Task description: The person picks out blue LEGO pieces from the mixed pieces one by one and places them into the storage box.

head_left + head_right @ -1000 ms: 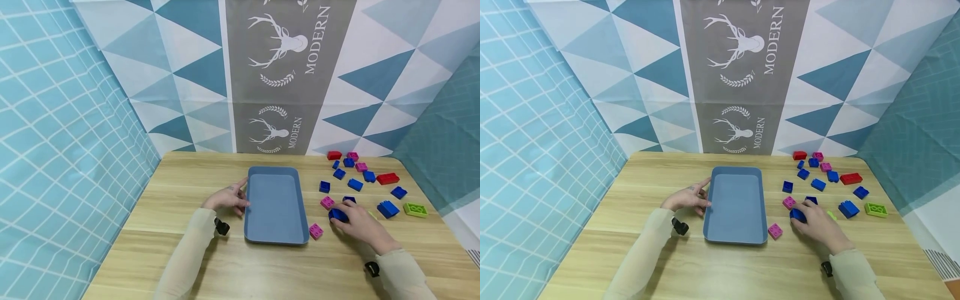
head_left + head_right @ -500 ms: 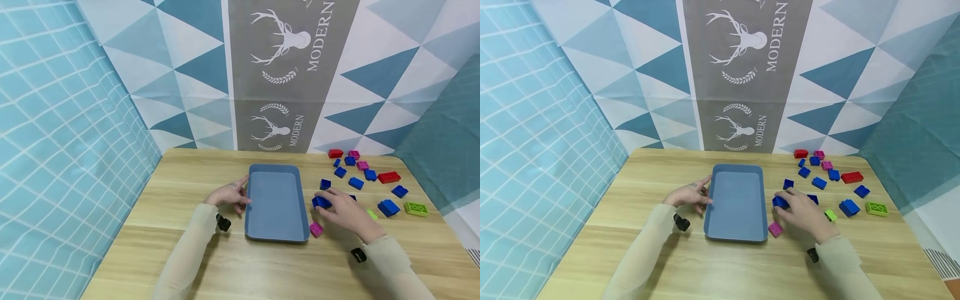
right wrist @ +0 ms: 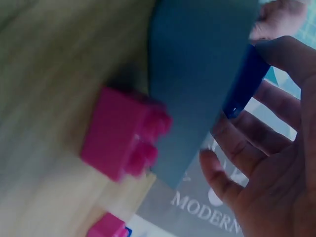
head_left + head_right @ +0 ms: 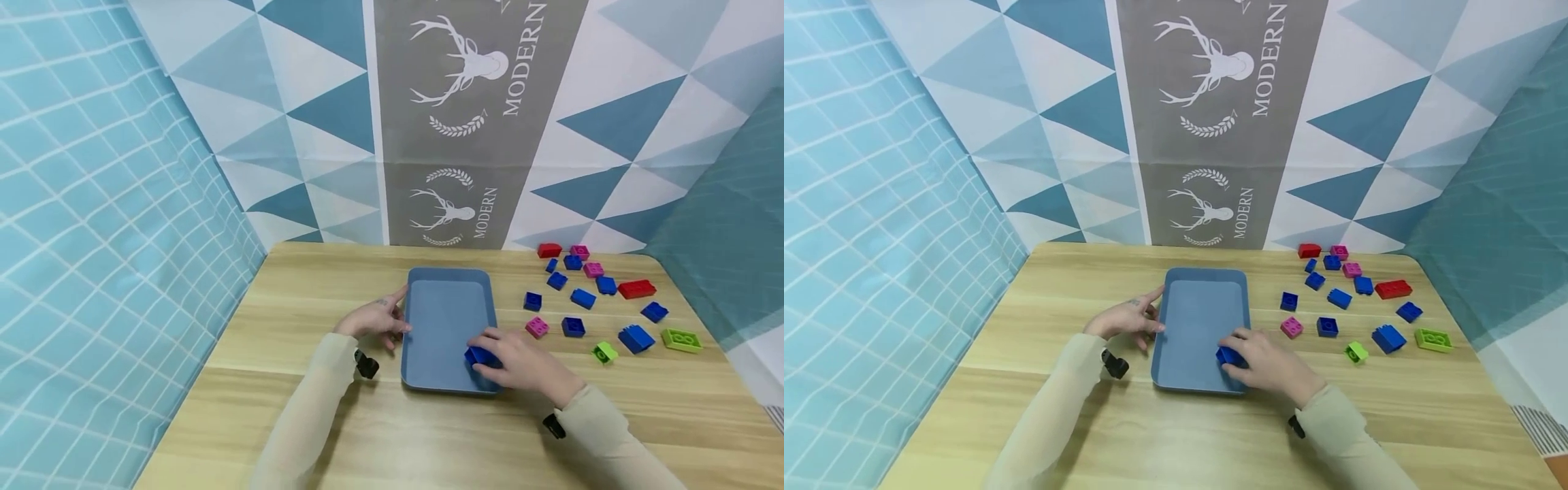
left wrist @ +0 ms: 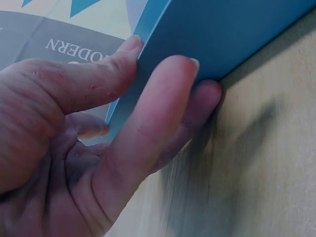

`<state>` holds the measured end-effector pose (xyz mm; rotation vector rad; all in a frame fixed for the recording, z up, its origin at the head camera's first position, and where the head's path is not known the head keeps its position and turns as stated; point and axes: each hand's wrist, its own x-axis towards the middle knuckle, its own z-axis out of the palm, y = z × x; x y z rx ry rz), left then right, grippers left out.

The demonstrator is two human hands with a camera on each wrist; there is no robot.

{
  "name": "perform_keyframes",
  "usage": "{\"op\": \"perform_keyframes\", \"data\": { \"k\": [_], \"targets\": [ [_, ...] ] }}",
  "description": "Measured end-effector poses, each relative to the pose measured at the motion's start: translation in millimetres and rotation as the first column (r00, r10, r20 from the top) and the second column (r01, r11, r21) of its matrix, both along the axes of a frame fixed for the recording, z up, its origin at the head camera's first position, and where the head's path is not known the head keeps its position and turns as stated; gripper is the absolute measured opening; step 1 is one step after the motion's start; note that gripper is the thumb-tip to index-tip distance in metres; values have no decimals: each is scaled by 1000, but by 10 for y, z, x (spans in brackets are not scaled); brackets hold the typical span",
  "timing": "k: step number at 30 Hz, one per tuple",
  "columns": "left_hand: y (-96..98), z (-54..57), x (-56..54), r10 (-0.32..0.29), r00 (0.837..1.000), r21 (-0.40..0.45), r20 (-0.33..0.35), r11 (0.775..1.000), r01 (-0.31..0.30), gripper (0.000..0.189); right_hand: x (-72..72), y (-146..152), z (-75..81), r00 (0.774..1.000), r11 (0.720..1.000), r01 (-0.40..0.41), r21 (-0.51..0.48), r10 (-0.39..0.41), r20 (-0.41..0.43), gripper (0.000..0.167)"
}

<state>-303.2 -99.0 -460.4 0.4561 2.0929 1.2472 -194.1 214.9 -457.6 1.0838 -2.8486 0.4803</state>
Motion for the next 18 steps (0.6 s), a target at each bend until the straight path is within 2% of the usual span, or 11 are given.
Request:
{"op": "perform_keyframes", "data": {
  "k": [3,8,13,18],
  "targets": [
    [2,24,0,-4,1000,-23,-3,1000,4,104,10,-49,-36,1000,999,12,49,-10,-30,36],
    [56,65,-17,-9,1000,-79,-15,997,8,104,7,-44,-37,998,996,57,61,-57,-9,35],
    [84,115,-13,-10,1000,-112,2,994,11,105,14,-70,-65,998,997,24,77,-28,52,33],
    [99,119,-20,-14,1000,-131,-6,991,13,105,27,-100,-125,998,998,35,54,-38,57,34]
  ]
}}
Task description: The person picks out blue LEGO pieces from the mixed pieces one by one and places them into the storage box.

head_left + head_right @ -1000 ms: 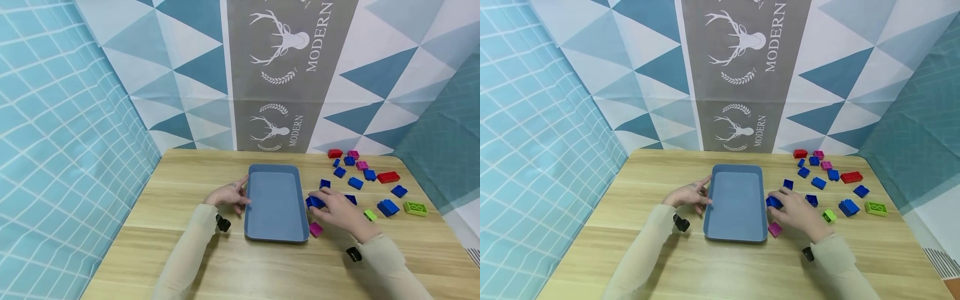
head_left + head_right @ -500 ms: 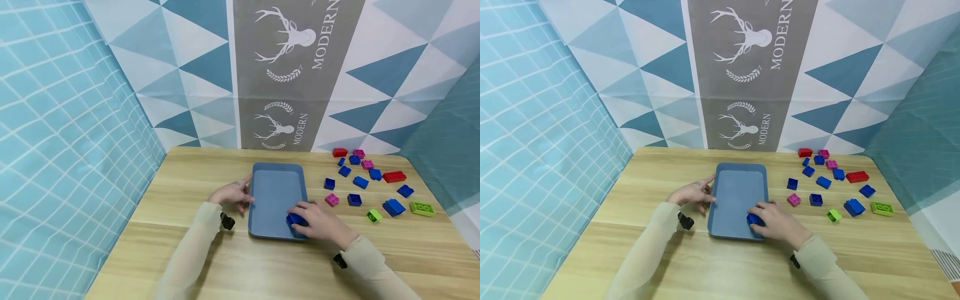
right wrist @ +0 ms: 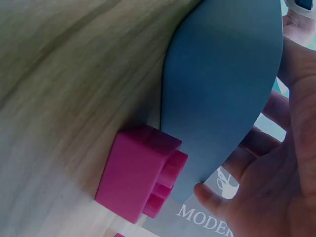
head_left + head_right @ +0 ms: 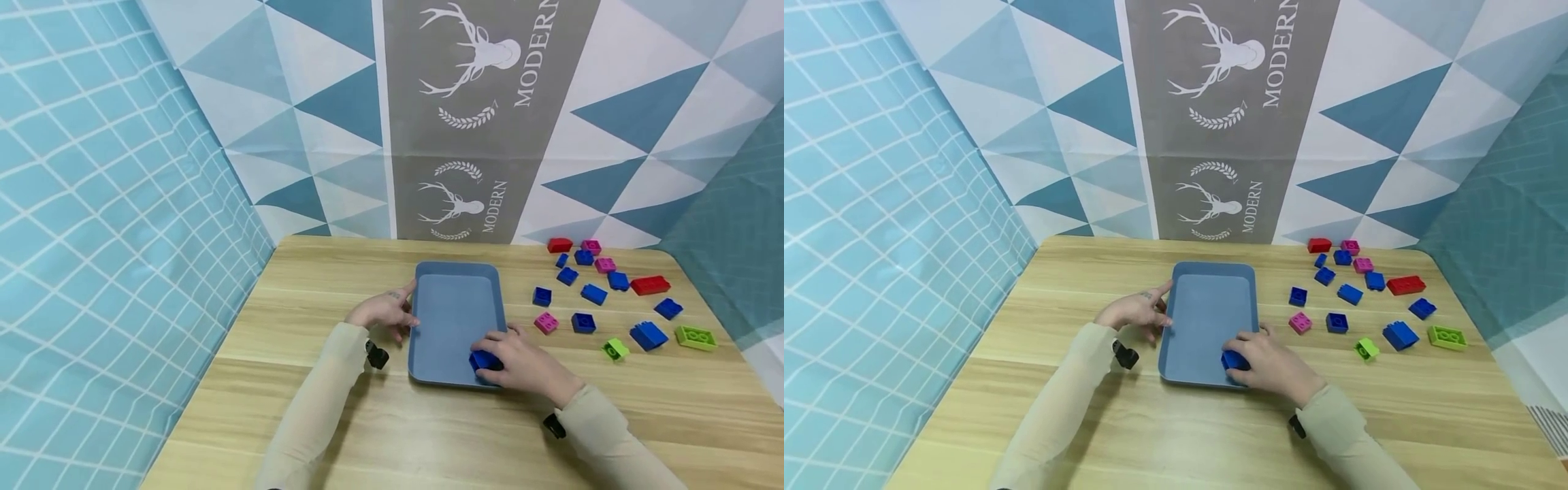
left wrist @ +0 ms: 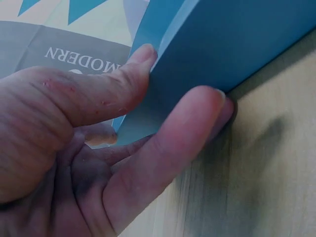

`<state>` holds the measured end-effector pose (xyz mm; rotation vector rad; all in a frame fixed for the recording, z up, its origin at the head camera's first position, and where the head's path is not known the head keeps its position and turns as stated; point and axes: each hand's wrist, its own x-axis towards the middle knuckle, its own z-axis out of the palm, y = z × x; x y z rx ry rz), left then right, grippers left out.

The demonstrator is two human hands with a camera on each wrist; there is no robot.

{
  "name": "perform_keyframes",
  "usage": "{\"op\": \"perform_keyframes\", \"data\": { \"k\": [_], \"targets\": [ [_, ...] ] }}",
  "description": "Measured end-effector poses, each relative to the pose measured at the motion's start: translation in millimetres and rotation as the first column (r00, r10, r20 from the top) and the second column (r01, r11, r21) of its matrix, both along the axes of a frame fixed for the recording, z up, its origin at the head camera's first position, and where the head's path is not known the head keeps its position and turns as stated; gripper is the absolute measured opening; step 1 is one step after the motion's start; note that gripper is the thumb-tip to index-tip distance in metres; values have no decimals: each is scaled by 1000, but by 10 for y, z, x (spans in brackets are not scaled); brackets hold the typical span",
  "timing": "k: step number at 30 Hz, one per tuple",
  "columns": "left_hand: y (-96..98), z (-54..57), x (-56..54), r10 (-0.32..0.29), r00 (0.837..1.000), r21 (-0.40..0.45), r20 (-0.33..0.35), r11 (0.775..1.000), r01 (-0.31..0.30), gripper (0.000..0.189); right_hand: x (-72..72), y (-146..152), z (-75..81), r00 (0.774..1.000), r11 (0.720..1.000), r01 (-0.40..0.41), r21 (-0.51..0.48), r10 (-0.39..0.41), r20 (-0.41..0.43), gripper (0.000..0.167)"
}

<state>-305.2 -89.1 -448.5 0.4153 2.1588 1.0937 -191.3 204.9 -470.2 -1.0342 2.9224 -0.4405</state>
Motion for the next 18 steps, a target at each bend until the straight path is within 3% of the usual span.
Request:
{"op": "perform_keyframes", "data": {
  "k": [11,18],
  "targets": [
    [35,-22,13,15,1000,-23,-10,1000,-15,104,28,-19,-51,999,999,30,-12,-30,22,37],
    [22,-4,0,-11,1000,-28,-24,1000,10,105,50,-41,-49,998,998,58,0,-58,22,42]
  ]
}}
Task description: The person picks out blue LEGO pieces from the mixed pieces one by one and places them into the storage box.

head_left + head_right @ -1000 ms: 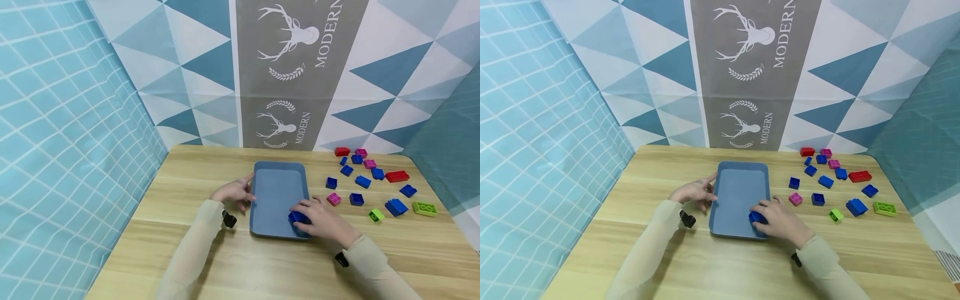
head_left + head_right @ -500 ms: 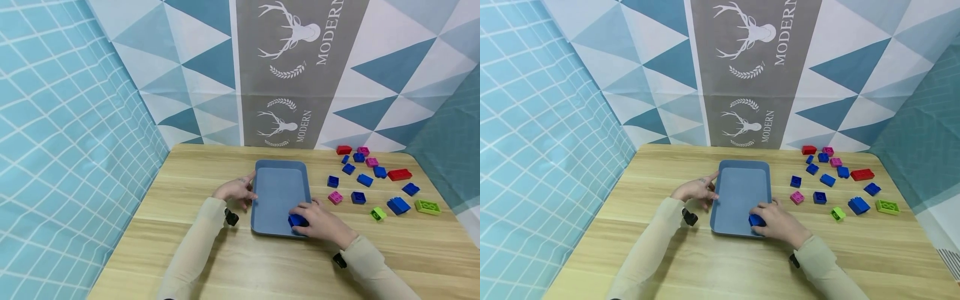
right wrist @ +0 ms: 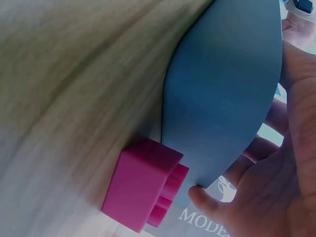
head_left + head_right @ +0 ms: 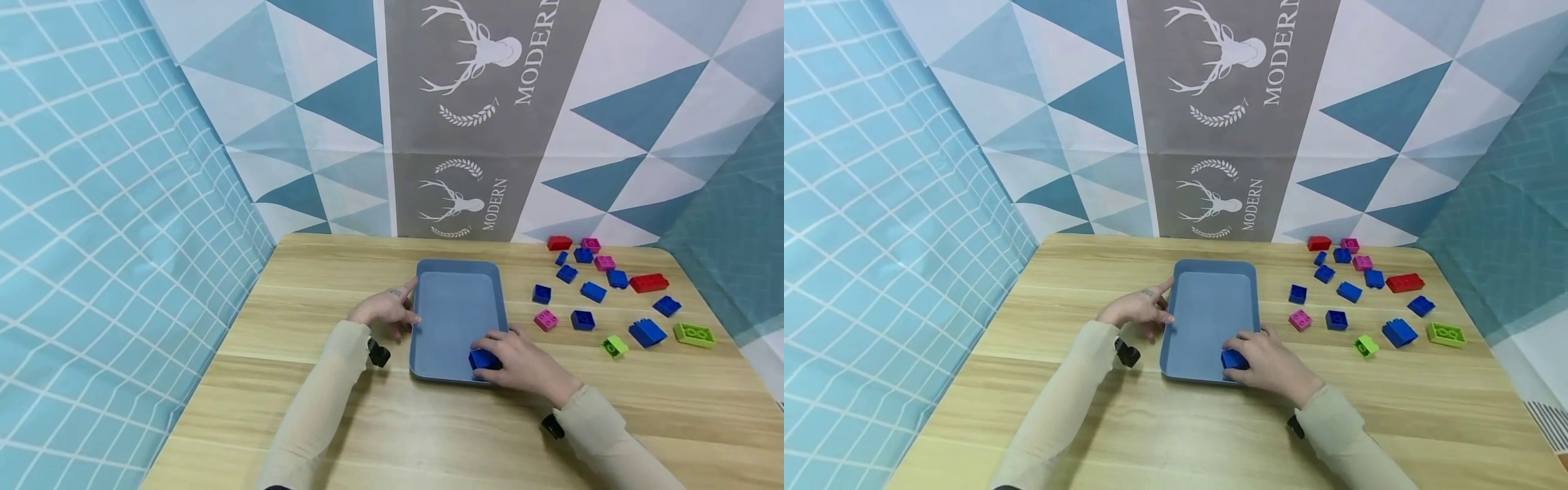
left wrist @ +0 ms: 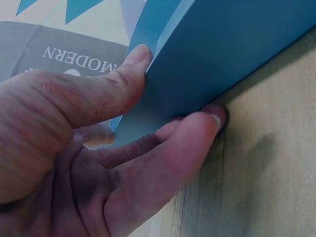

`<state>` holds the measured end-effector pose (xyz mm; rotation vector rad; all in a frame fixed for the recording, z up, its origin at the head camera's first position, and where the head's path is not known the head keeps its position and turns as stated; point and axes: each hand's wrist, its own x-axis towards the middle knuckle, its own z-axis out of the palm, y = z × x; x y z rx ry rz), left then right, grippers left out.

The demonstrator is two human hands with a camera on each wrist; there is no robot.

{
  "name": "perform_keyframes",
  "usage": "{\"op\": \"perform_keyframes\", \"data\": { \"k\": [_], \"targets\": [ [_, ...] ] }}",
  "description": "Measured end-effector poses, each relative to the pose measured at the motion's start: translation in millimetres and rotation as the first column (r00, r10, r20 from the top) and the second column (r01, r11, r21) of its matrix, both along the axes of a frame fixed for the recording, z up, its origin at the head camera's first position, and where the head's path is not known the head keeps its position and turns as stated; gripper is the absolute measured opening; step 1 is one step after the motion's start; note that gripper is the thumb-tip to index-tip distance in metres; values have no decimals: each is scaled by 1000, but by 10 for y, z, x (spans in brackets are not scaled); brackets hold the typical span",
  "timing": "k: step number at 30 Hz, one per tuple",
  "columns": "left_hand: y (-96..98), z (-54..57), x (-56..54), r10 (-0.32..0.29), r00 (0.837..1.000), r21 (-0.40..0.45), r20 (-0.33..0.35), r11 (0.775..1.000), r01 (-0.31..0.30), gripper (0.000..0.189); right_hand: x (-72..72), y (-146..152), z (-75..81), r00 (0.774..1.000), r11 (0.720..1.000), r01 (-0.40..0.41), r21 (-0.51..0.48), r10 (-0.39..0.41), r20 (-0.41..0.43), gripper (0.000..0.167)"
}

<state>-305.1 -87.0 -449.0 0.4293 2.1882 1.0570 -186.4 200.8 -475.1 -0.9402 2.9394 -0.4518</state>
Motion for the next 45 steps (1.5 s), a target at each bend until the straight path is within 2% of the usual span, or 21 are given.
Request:
{"op": "perform_keyframes", "data": {
  "k": [3,6,10,12,18,21,23,26,28,29,30,32,37,40,45],
  "targets": [
    [31,-12,-8,-18,1000,-7,-6,1000,18,105,19,50,19,1000,1000,15,-11,-15,3,45],
    [58,-21,-12,-36,999,-20,-22,999,35,105,45,146,34,999,995,40,-94,-44,-32,44],
    [62,-36,-20,-67,997,-11,-42,998,66,105,75,355,50,984,967,101,-235,-133,-122,35],
    [32,-45,-25,-72,996,-9,-56,997,72,104,64,464,56,970,954,138,-265,-183,-157,33],
    [-127,-46,-21,-36,996,-29,-82,999,33,103,-55,756,72,936,941,255,-224,-298,-186,38],
    [-141,-36,-24,-53,995,-35,-87,998,50,103,-121,977,107,919,925,343,-161,-366,-145,45],
    [-120,-30,-27,-65,994,-32,-88,998,62,103,-164,1133,136,890,891,443,-96,-450,-66,53],
    [-82,-25,-34,-72,993,-34,-92,997,69,104,-223,1334,167,814,818,575,23,-575,81,66],
    [-62,-28,-34,-71,993,-36,-93,997,68,104,-260,1427,149,774,786,614,76,-618,138,73],
    [-54,-31,-33,-72,993,-39,-93,997,68,104,-273,1464,132,766,781,618,88,-624,156,74],
    [-46,-34,-30,-71,993,-41,-91,997,67,104,-283,1494,109,765,783,616,90,-622,168,75],
    [-53,-28,-28,-66,994,-44,-88,997,62,104,-330,1520,67,780,796,600,82,-605,164,72],
    [-50,-14,-15,-63,995,-48,-82,997,60,103,-397,1523,-19,813,824,566,33,-564,146,55],
    [-44,-16,-13,-58,995,-45,-85,998,54,103,-417,1506,-42,814,823,569,-3,-563,142,46],
    [-42,-42,-17,-57,994,-46,-94,998,53,103,-408,1455,-58,813,818,573,-42,-562,154,44]
  ]
}}
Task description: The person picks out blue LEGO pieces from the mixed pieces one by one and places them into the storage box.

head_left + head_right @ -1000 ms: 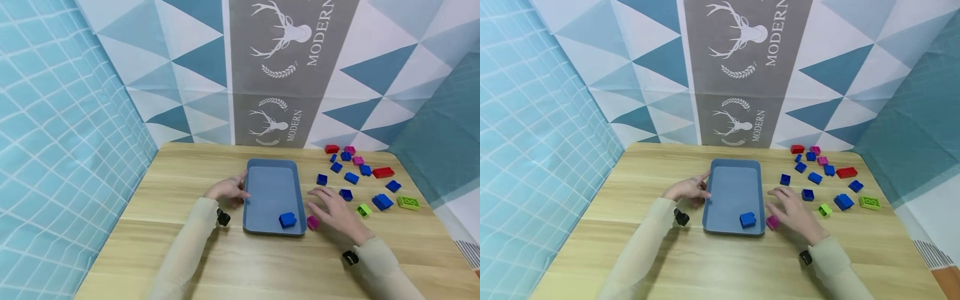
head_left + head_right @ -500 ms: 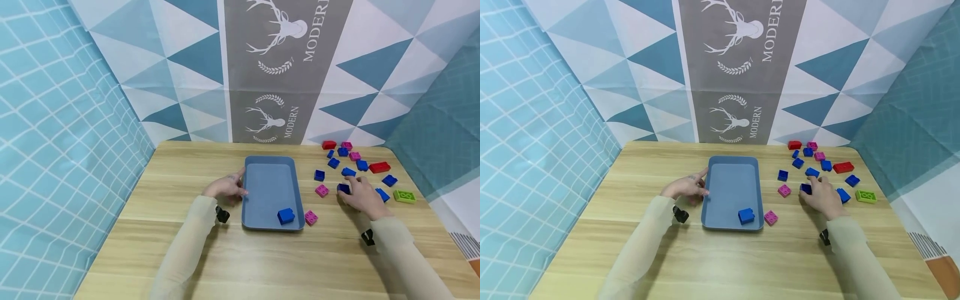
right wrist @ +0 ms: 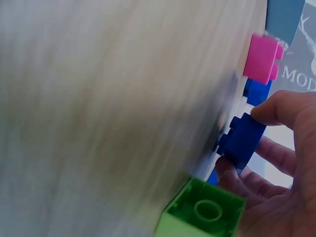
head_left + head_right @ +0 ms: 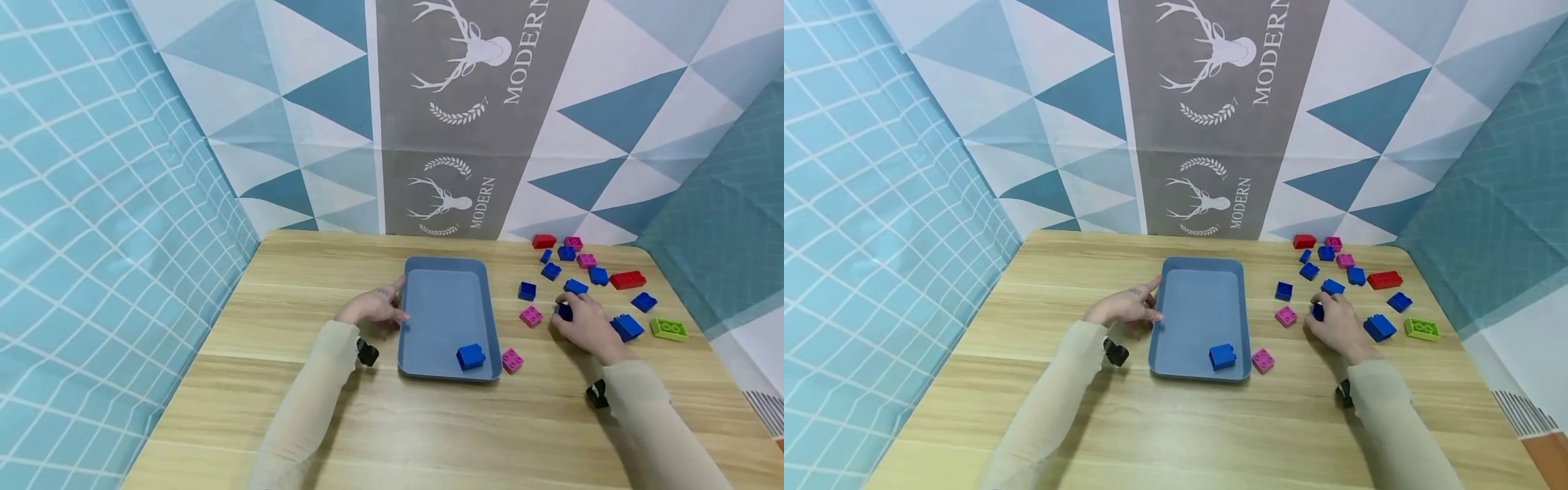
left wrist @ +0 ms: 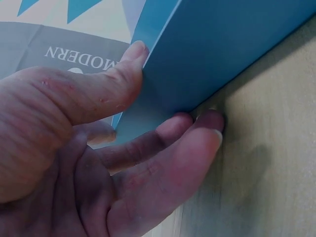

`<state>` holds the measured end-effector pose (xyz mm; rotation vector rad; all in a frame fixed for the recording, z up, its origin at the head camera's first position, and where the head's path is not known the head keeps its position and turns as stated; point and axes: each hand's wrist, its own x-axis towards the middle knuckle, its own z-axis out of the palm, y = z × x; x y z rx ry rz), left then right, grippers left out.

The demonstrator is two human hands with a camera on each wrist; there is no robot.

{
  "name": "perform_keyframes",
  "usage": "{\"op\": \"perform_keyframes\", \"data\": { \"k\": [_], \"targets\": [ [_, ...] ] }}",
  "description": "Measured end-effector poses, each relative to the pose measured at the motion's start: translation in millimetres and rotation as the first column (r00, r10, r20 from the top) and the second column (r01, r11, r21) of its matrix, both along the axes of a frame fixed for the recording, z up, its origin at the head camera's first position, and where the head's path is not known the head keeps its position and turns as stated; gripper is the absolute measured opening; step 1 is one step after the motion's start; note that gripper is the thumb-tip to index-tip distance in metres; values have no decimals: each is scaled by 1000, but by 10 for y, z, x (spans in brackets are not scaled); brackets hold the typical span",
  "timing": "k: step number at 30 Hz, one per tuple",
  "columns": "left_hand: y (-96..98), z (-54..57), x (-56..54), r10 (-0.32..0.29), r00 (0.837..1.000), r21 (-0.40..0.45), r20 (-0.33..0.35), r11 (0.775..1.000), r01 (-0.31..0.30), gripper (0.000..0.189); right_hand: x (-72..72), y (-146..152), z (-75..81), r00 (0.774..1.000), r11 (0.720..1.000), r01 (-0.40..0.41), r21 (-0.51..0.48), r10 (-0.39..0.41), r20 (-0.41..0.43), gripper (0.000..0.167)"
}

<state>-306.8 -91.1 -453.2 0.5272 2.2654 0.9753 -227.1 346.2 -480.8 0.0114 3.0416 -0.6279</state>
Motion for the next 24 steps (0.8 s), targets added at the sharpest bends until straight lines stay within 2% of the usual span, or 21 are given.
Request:
{"op": "perform_keyframes", "data": {
  "k": [4,10,15,18,21,24],
  "targets": [
    [1,4,-11,1,1000,2,5,1000,-1,103,20,-110,48,1000,1000,-18,-16,18,-18,45],
    [35,27,-21,15,999,-6,43,1000,-15,103,35,-358,107,990,996,-73,-48,67,-128,41],
    [60,39,-38,8,999,-3,47,1000,-8,103,43,-575,168,985,991,-99,-86,86,-151,42],
    [54,36,-32,9,999,4,52,1000,-9,103,49,-728,185,969,982,-165,-92,144,-203,39],
    [42,32,-23,16,998,3,59,1000,-16,103,50,-888,181,940,965,-250,-82,222,-259,36],
    [35,38,-16,16,998,-4,56,1000,-16,103,47,-1035,173,917,945,-317,-76,286,-278,34]
  ]
}}
